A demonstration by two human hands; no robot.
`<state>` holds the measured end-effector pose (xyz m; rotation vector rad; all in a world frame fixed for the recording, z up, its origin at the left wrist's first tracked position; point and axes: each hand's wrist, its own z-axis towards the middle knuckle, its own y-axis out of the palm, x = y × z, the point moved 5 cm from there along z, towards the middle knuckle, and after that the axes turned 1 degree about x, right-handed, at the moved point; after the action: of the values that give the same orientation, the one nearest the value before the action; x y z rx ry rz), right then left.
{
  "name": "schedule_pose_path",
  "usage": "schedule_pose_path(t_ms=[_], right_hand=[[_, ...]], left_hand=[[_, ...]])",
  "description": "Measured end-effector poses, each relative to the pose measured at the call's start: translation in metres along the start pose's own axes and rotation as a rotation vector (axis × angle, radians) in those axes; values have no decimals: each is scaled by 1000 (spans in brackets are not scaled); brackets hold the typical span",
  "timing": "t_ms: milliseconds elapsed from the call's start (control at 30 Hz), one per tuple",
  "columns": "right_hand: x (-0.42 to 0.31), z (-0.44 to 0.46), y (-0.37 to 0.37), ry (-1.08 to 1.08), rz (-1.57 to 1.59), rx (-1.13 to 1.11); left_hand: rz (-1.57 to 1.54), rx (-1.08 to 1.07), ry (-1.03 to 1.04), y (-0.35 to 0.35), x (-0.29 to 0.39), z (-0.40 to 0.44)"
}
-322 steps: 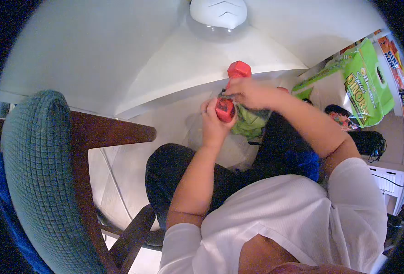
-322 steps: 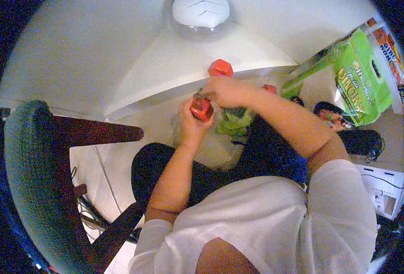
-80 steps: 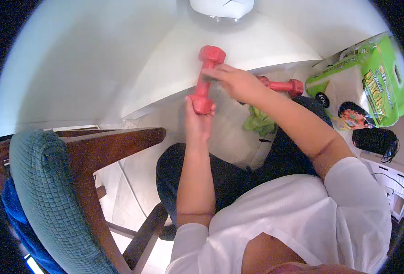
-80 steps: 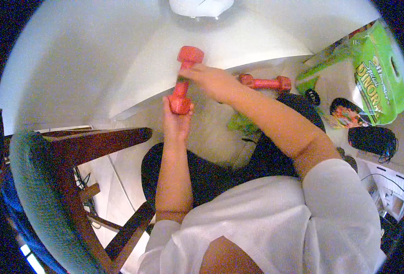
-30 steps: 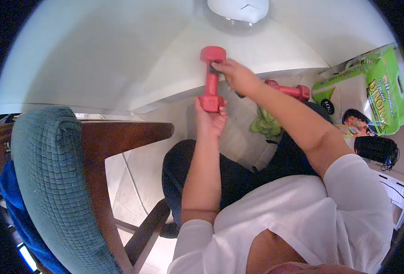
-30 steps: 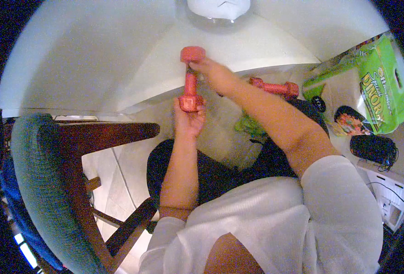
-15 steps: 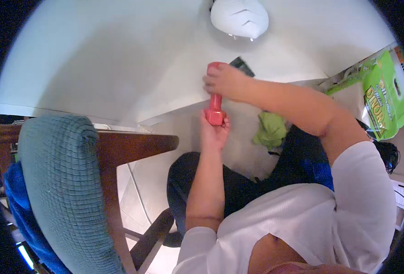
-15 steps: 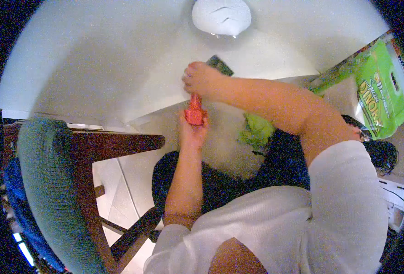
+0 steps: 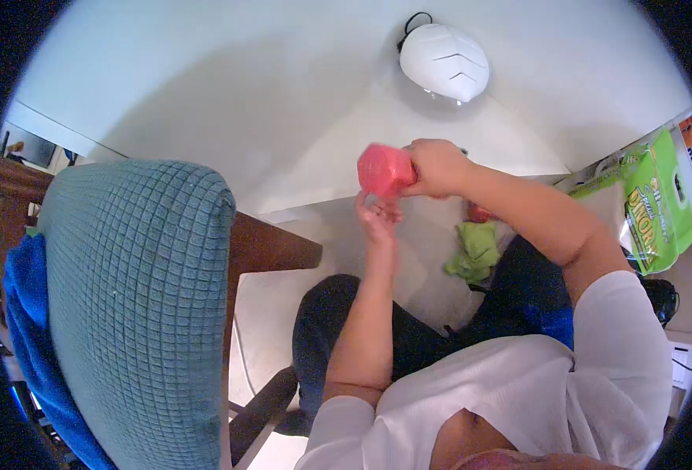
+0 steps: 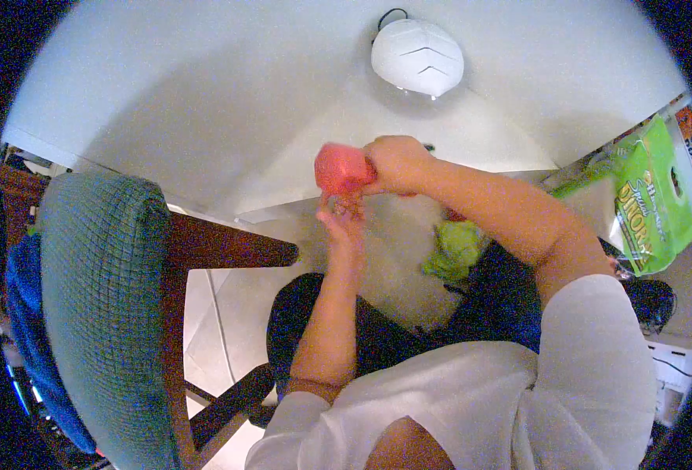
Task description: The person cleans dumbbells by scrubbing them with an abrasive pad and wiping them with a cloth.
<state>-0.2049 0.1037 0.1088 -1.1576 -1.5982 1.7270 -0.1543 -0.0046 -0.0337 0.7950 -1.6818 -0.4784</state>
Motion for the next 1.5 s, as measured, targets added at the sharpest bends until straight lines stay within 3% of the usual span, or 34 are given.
schedule_pose_path(t_ms=[67, 100, 167, 300, 367, 400, 467, 500, 567, 633, 700, 767, 867, 967, 1067, 1167, 1267, 1400, 1500], right_hand=[[-7, -13, -3, 283, 188, -258], [-8, -18, 8, 265, 363, -240], [-8, -30, 42, 230, 720, -208], [-37, -50, 49, 202, 469, -264], [-40, -49, 54, 180, 315, -413], [-46, -53, 32, 108, 526, -336], [-24, -52, 21, 43, 379, -371], [-9, -49, 13, -17, 442, -287], [9, -57, -26, 106, 442, -68], [14, -66, -32, 377, 520, -31], [-12, -78, -1, 79, 554, 208], [-59, -96, 40, -182, 84, 365], [-72, -103, 48, -62, 89, 372], [-48, -97, 60, 56, 421, 268], [-42, -98, 57, 59, 473, 282], [-19, -106, 64, 90, 507, 488], [41, -118, 59, 819, 1008, 336], [-33, -118, 56, -11, 649, 329], [-45, -124, 66, -4, 640, 275]], left_hand=[[174, -163, 46, 7, 4, -4], [263, -240, 67, 10, 5, -10], [245, -295, -133, 30, 11, -34], [-149, -261, -404, 25, -15, -51], [-208, -279, -373, 21, -18, -50], [-234, -288, -353, 18, -17, -50], [-149, -285, -375, 12, -17, -42], [-109, -287, -389, 11, -19, -41], [-190, -211, -340, 26, -1, -50], [-310, -154, -369, 18, -8, -45], [-366, -72, -341, 9, -18, -35], [-382, 5, -337, 5, -15, -34], [-310, 82, -330, 2, -1, -41], [-191, 75, -251, 4, 4, -38], [-159, 16, -217, 19, 9, -37], [-159, -45, -212, 21, 11, -40], [-209, -93, -287, 17, 9, -38], [-112, -114, -358, 19, 1, -46], [4, -107, -336, 17, -5, -48]])
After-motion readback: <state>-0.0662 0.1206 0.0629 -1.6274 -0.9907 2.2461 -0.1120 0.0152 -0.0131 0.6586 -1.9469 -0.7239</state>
